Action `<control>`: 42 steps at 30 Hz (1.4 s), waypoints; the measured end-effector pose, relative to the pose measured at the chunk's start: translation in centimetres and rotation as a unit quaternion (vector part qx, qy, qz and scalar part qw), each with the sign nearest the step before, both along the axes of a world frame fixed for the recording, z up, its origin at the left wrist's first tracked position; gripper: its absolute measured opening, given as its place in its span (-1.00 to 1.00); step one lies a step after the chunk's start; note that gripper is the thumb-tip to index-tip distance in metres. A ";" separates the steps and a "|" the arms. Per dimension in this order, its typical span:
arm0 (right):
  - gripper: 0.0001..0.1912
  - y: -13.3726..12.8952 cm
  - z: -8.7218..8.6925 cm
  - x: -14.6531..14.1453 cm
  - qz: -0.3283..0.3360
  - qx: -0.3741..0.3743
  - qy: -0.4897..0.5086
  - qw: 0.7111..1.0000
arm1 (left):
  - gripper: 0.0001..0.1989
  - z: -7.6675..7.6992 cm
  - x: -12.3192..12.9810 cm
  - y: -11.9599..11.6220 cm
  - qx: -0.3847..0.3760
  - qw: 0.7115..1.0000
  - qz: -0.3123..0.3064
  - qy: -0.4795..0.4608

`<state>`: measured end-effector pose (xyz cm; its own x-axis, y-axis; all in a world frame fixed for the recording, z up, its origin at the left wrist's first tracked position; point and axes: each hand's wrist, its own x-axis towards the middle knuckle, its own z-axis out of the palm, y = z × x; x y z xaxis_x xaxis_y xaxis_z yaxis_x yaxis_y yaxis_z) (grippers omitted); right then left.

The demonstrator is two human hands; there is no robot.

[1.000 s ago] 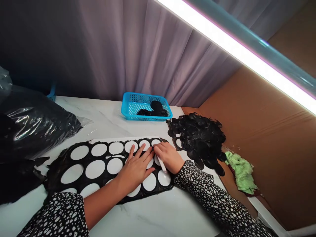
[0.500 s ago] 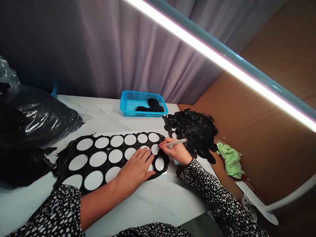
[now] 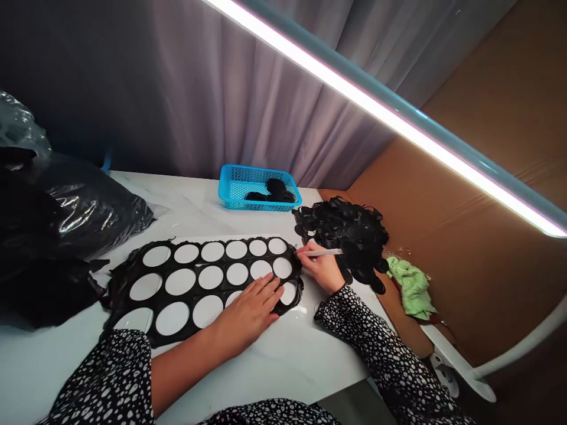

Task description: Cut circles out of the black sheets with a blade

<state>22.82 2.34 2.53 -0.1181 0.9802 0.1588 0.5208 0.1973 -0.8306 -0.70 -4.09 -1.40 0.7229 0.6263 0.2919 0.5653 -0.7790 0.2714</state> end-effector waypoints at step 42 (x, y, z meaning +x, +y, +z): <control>-0.83 -8.8 -0.7 -1.4 0.107 0.050 -0.092 0.989 | -0.54 1.5 0.1 -2.7 0.016 0.999 0.006 0.031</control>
<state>21.42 -6.51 1.81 -0.3568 0.9104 0.2097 0.5981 0.3950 -0.6973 -0.56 -6.74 0.12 0.7328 0.6259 0.2671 0.5893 -0.7799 0.2107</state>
